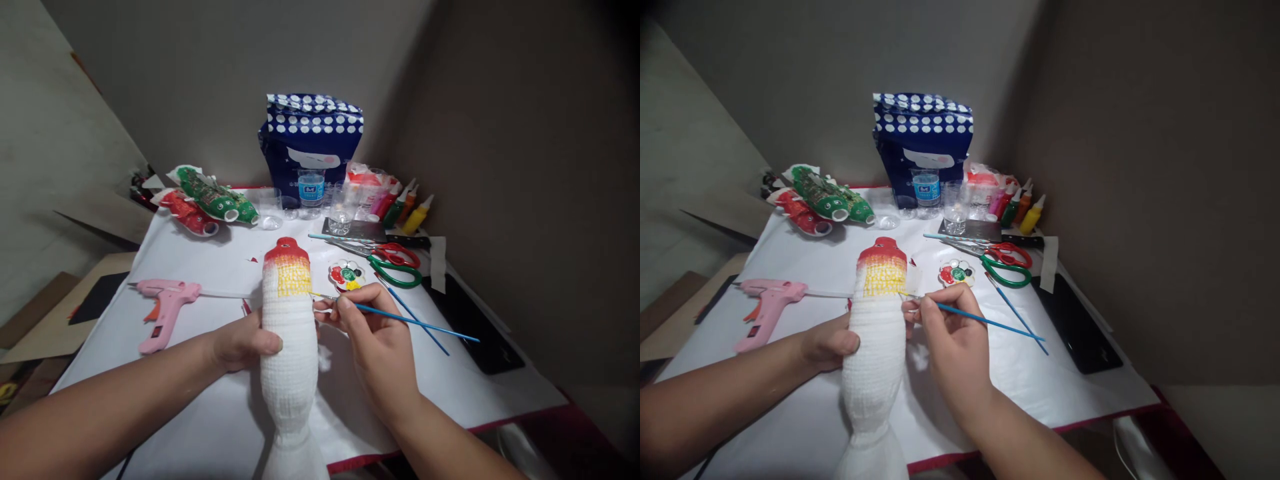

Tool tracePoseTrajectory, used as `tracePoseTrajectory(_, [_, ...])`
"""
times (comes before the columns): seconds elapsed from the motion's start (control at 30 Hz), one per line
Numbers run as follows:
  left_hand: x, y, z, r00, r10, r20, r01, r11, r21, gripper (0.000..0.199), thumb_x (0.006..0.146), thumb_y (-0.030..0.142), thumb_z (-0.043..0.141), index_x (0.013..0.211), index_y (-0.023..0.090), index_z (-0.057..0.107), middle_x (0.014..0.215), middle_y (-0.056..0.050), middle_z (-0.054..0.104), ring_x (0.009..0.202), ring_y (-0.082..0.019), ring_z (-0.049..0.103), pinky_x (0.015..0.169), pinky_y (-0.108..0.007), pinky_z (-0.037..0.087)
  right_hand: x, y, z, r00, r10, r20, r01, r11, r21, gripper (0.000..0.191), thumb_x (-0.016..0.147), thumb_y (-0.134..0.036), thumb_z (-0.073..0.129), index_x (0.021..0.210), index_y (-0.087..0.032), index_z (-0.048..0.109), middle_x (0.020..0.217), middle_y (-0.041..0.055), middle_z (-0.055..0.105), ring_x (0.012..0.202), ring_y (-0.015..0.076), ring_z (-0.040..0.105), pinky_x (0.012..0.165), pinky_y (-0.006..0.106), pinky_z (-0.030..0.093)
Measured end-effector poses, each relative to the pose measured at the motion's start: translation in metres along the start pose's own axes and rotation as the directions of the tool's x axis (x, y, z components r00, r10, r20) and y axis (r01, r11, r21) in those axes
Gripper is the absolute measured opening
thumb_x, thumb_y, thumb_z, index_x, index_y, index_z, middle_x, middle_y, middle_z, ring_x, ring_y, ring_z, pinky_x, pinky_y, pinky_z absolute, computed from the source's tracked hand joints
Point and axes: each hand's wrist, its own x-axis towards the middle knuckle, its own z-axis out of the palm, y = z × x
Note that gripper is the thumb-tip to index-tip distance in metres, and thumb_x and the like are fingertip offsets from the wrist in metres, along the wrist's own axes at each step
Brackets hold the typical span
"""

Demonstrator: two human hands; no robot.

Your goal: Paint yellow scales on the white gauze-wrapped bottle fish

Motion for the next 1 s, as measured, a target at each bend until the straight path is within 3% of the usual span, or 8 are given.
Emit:
tracePoseTrajectory(0.33, [0.0003, -0.0021, -0.0022, 0.999, -0.007, 0.048, 0.008, 1.0, -0.004, 0.064, 0.073, 0.041, 0.084, 0.131, 0.02, 0.067, 0.115, -0.011, 0.073, 0.098, -0.026, 0.071, 0.083, -0.033, 0.058, -0.0009, 0.0, -0.0025, 1.0, -0.009, 0.023, 0.009, 1.0, -0.006, 0.017, 0.086, -0.029, 0.075, 0.079, -0.024, 0.06, 0.075, -0.0009, 0.079, 0.075, 0.0161, 0.078, 0.07, 0.027, 0.064])
tracePoseTrajectory(0.63, [-0.0019, -0.0031, -0.0045, 1.0, -0.017, 0.008, 0.017, 1.0, -0.02, 0.064, 0.07, 0.036, 0.086, 0.129, 0.02, 0.068, 0.114, -0.008, 0.075, 0.095, -0.022, 0.071, 0.081, -0.026, 0.057, -0.0016, -0.0029, -0.0009, 0.999, 0.011, 0.036, -0.011, 1.0, 0.003, 0.018, 0.085, -0.029, 0.077, 0.079, -0.023, 0.061, 0.073, -0.0022, 0.078, 0.077, 0.0138, 0.078, 0.072, 0.022, 0.062])
tracePoseTrajectory(0.87, [-0.0019, -0.0018, -0.0035, 1.0, -0.025, 0.002, 0.025, 1.0, -0.001, 0.064, 0.069, 0.038, 0.085, 0.128, 0.02, 0.068, 0.113, -0.008, 0.074, 0.094, -0.024, 0.07, 0.081, -0.03, 0.057, -0.0031, 0.0015, -0.0026, 0.999, 0.005, 0.043, -0.006, 0.999, 0.038, 0.017, 0.086, -0.03, 0.076, 0.081, -0.023, 0.062, 0.075, -0.0014, 0.078, 0.077, 0.0151, 0.078, 0.073, 0.025, 0.061])
tracePoseTrajectory(1.0, [-0.0039, -0.0062, -0.0088, 0.999, -0.015, -0.04, 0.016, 1.0, 0.026, 0.059, 0.07, 0.045, 0.086, 0.119, 0.016, 0.072, 0.105, -0.008, 0.073, 0.088, -0.021, 0.069, 0.079, -0.027, 0.056, -0.0011, 0.0047, -0.0093, 0.998, -0.066, 0.008, 0.066, 0.997, 0.042, 0.012, 0.09, -0.029, 0.073, 0.084, -0.024, 0.064, 0.076, -0.0036, 0.074, 0.081, 0.0158, 0.076, 0.079, 0.031, 0.059])
